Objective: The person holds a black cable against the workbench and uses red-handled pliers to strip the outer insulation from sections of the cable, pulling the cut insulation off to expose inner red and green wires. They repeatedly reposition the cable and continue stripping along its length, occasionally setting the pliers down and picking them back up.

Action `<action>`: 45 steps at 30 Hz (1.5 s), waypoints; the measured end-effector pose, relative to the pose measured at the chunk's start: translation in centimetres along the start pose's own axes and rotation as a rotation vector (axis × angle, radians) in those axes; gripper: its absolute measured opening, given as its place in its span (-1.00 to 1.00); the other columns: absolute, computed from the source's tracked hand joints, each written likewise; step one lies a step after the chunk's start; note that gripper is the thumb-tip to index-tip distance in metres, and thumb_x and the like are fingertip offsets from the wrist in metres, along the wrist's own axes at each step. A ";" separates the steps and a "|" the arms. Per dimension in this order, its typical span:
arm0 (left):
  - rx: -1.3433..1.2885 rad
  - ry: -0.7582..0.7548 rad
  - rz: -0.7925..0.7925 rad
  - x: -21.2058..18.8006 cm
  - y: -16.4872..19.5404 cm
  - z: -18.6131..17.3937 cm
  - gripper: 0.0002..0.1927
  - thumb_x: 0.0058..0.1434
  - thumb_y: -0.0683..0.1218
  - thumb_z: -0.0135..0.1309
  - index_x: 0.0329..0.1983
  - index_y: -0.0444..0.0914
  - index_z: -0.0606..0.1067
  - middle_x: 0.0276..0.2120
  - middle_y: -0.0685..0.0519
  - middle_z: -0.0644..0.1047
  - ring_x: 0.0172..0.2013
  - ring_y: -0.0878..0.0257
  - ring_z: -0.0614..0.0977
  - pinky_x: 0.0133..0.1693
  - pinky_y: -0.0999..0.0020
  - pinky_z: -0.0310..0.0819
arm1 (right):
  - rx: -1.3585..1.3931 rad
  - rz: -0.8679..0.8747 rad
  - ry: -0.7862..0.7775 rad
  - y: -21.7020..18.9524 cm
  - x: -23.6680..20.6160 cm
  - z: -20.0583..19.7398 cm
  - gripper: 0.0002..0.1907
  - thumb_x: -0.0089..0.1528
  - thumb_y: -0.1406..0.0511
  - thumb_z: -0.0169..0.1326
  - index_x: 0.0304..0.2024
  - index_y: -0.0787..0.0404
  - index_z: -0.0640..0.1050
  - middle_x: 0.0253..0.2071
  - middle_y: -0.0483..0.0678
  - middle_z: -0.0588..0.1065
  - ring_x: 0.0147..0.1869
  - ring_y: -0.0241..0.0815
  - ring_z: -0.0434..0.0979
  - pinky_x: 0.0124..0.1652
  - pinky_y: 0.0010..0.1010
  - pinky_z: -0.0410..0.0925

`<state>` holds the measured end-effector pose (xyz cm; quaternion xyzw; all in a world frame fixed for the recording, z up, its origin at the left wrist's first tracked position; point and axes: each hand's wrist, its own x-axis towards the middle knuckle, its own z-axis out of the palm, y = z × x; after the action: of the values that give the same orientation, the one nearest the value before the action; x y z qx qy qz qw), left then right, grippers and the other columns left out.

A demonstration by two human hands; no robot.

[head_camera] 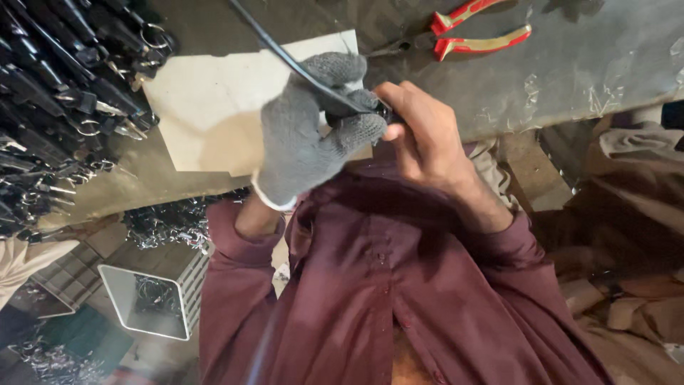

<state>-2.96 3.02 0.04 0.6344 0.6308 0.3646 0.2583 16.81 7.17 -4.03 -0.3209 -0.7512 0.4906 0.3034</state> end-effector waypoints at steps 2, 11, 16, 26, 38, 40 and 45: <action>-0.077 -0.008 -0.114 -0.1 0.9 0.5 -0.37 0.28 0.13 0.25 0.27 -0.27 0.34 -0.06 0.06 0.60 -0.18 0.20 0.71 -0.13 0.33 0.61 | 0.203 0.045 0.020 0.3 0.0 0.0 -0.66 0.56 0.22 -0.15 0.18 0.39 0.39 -0.19 0.00 0.40 -0.21 -0.18 0.37 -0.14 -0.32 0.31; -0.057 -0.137 0.182 0.5 -0.4 1.2 -0.69 0.36 0.08 0.18 0.03 -0.17 0.53 0.09 0.00 0.55 0.22 -0.11 0.49 0.26 0.10 0.34 | 0.367 0.257 -0.119 3.3 -1.2 -1.2 -0.70 0.45 0.19 -0.04 -0.30 0.25 0.44 -0.56 -0.17 0.32 -0.50 -0.40 0.24 -0.44 -0.48 0.16; -0.296 -0.156 0.229 0.6 -1.3 1.0 -0.67 0.48 -0.02 0.14 0.23 -0.23 0.50 0.26 0.04 0.52 0.30 0.04 0.49 0.33 0.12 0.33 | 0.262 0.104 -0.058 2.6 -0.6 -0.2 -0.67 0.42 0.18 -0.08 -0.01 0.34 0.49 -0.38 -0.07 0.40 -0.38 -0.28 0.33 -0.32 -0.42 0.29; -0.693 -0.381 0.101 0.3 -1.6 0.0 -0.73 0.17 -0.12 0.36 -0.06 -0.19 0.62 -0.01 0.09 0.63 0.19 0.11 0.50 0.26 0.17 0.38 | 0.987 0.240 -0.422 4.4 -2.8 0.6 -0.40 0.39 0.10 0.09 0.25 0.48 0.39 0.09 0.13 0.47 0.16 -0.16 0.41 0.13 -0.31 0.29; -0.671 -0.329 -0.248 1.8 0.2 0.4 -0.56 0.55 0.08 -0.08 0.34 -0.25 0.35 -0.02 0.08 0.56 -0.10 0.34 0.58 -0.01 0.44 0.49 | -0.011 0.029 0.144 0.1 2.0 0.0 -0.12 0.24 -0.29 0.12 0.17 0.29 0.30 0.17 0.16 0.31 0.27 0.17 0.29 0.29 -0.05 0.19; -0.909 -0.161 -0.237 0.9 -0.3 1.0 -0.59 0.61 0.09 -0.07 0.32 -0.28 0.34 -0.05 0.08 0.52 -0.19 0.37 0.49 -0.09 0.48 0.41 | -0.464 -0.192 0.051 -0.1 2.7 -3.3 -0.04 0.14 -0.33 0.18 0.15 0.32 0.36 0.15 0.22 0.35 0.25 0.25 0.34 0.24 0.03 0.16; -0.885 -0.153 -0.167 -0.7 -1.2 1.3 -0.67 0.63 0.03 -0.06 0.24 -0.31 0.39 -0.08 0.11 0.46 -0.23 0.39 0.46 -0.16 0.52 0.39 | -1.082 -0.133 -0.014 3.6 1.5 -6.8 -0.28 0.32 -0.25 0.08 0.20 0.15 0.48 0.12 0.08 0.40 0.21 0.07 0.36 0.21 -0.06 0.13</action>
<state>-2.63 2.57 -1.84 0.4350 0.4426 0.5290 0.5788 21.80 13.18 -4.89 -0.3799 -0.9170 0.0160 0.1205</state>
